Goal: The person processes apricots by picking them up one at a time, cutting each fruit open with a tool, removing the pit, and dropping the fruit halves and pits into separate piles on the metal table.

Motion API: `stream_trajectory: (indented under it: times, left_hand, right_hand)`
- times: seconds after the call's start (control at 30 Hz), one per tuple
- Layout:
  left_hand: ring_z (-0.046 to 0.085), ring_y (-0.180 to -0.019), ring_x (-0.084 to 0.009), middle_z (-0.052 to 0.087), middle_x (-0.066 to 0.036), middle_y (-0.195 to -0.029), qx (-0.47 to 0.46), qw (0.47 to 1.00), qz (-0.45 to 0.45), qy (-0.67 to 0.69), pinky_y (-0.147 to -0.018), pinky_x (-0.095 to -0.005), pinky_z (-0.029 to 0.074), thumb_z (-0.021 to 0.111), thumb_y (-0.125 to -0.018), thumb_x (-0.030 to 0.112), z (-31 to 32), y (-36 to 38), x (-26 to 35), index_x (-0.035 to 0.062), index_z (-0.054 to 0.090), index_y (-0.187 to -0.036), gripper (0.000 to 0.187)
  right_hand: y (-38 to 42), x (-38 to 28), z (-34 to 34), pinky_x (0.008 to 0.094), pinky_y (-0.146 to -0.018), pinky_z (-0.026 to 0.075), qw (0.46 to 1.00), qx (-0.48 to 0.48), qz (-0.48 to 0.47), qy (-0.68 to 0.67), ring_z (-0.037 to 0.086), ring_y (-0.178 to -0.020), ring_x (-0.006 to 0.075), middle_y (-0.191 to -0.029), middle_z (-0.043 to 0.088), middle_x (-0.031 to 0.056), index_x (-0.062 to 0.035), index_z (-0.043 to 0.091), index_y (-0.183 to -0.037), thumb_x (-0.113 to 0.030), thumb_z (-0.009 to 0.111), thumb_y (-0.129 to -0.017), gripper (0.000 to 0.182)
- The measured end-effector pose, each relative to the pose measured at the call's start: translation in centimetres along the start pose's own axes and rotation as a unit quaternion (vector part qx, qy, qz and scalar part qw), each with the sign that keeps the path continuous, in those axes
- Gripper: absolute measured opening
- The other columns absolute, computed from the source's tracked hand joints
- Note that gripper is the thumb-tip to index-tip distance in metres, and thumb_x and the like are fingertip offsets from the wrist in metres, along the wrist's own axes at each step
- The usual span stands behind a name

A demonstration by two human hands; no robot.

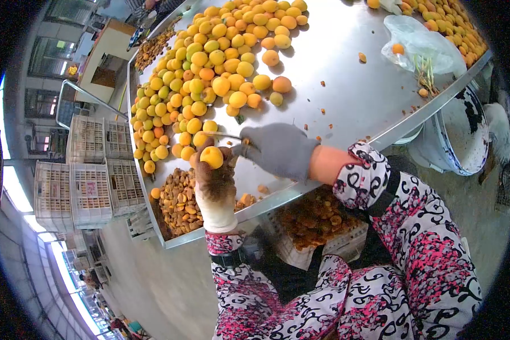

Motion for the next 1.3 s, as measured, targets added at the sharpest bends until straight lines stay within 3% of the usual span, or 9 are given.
stream_trajectory:
  times: [0.43, 0.63, 0.73, 0.8, 0.97, 1.1, 1.17, 1.2, 1.3]
  left_hand:
    - [0.053, -0.104, -0.0264, 0.056, -0.015, -0.111, 0.004, 0.997, -0.052, 0.063, -0.095, -0.0383, 0.038, 0.051, -0.089, 0.039, 0.5, 0.3, -1.3, -0.0001, 0.037, -0.129, 0.058]
    - [0.051, -0.106, -0.0258, 0.056, -0.016, -0.111, 0.018, 0.965, -0.112, 0.238, -0.095, -0.0378, 0.038, 0.049, -0.091, 0.039, 2.1, 0.1, -3.2, 0.0007, 0.037, -0.130, 0.057]
    - [0.050, -0.107, -0.0241, 0.056, -0.015, -0.110, 0.029, 0.984, -0.119, 0.128, -0.094, -0.0368, 0.038, 0.052, -0.090, 0.037, 1.4, -0.1, -2.5, 0.0004, 0.038, -0.129, 0.056]
    - [0.051, -0.105, -0.0226, 0.057, -0.014, -0.110, -0.011, 0.994, 0.046, -0.095, -0.093, -0.0350, 0.038, 0.055, -0.088, 0.033, 2.7, -0.2, 1.5, 0.0004, 0.040, -0.128, 0.054]
    - [0.054, -0.089, -0.0173, 0.057, -0.013, -0.103, 0.036, 0.970, -0.089, 0.224, -0.079, -0.0278, 0.044, 0.056, -0.089, 0.034, 3.8, 0.0, -2.6, 0.0029, 0.048, -0.114, 0.041]
    - [0.055, -0.086, -0.0171, 0.058, -0.012, -0.102, 0.083, 0.960, -0.103, 0.246, -0.074, -0.0257, 0.045, 0.053, -0.091, 0.032, 2.7, -0.2, -3.2, 0.0033, 0.048, -0.115, 0.038]
    - [0.056, -0.081, -0.0162, 0.058, -0.010, -0.097, 0.028, 0.974, 0.046, -0.219, -0.070, -0.0252, 0.045, 0.050, -0.091, 0.035, 2.0, -0.8, 0.1, 0.0020, 0.047, -0.118, 0.042]
    - [0.056, -0.081, -0.0162, 0.058, -0.010, -0.097, 0.027, 0.974, 0.044, -0.219, -0.070, -0.0252, 0.045, 0.050, -0.091, 0.035, 1.8, -0.6, -0.4, 0.0020, 0.047, -0.118, 0.042]
    - [0.056, -0.077, -0.0141, 0.058, -0.009, -0.090, 0.113, 0.986, -0.098, 0.079, -0.066, -0.0252, 0.045, 0.046, -0.091, 0.042, 1.9, -0.2, -2.0, -0.0049, 0.042, -0.120, 0.055]
  right_hand:
    - [1.3, -1.1, 3.7, 0.0471, -0.068, 0.046, 0.997, -0.062, 0.012, -0.051, 0.059, -0.075, 0.0391, -0.078, 0.061, 0.0208, -0.0033, 0.051, -0.100, -0.040, 0.042, -0.092, 0.038]
    - [1.1, -0.5, 3.8, 0.0475, -0.067, 0.045, 0.999, -0.019, 0.031, -0.036, 0.059, -0.073, 0.0404, -0.074, 0.061, 0.0215, -0.0024, 0.051, -0.099, -0.041, 0.041, -0.092, 0.040]
    - [0.4, -0.2, 3.3, 0.0476, -0.066, 0.045, 0.995, -0.016, -0.006, -0.098, 0.059, -0.073, 0.0403, -0.074, 0.060, 0.0217, -0.0025, 0.051, -0.101, -0.042, 0.042, -0.092, 0.041]
    - [0.2, -0.7, 2.9, 0.0477, -0.065, 0.045, 0.996, -0.039, -0.026, -0.079, 0.059, -0.073, 0.0401, -0.074, 0.060, 0.0216, -0.0035, 0.050, -0.103, -0.042, 0.043, -0.092, 0.041]
    - [0.8, -0.8, 3.5, 0.0451, -0.066, 0.046, 0.994, 0.018, -0.019, -0.108, 0.059, -0.076, 0.0396, -0.080, 0.060, 0.0218, -0.0034, 0.053, -0.102, -0.037, 0.046, -0.092, 0.036]
    - [0.7, -0.7, 2.4, 0.0454, -0.065, 0.046, 0.993, 0.036, 0.004, -0.112, 0.059, -0.075, 0.0398, -0.079, 0.061, 0.0206, -0.0039, 0.053, -0.100, -0.035, 0.047, -0.091, 0.033]
    - [0.6, -0.8, 1.7, 0.0477, -0.063, 0.045, 0.992, 0.021, 0.009, -0.127, 0.059, -0.072, 0.0398, -0.076, 0.061, 0.0206, -0.0043, 0.050, -0.101, -0.035, 0.046, -0.090, 0.033]
    - [0.6, -0.9, 1.9, 0.0475, -0.063, 0.046, 0.997, -0.006, 0.003, -0.081, 0.059, -0.072, 0.0399, -0.075, 0.061, 0.0205, -0.0039, 0.050, -0.101, -0.034, 0.046, -0.091, 0.032]
    - [1.1, -1.4, 3.3, 0.0467, -0.064, 0.046, 0.999, -0.036, 0.006, -0.011, 0.059, -0.071, 0.0399, -0.076, 0.061, 0.0209, -0.0029, 0.050, -0.100, -0.034, 0.045, -0.092, 0.033]
Point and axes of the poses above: each hand's wrist, its own y-axis away from the middle knuckle, its own z-axis out of the palm, x = y × z, the point moved 10 cm from there along -y, towards the middle knuckle
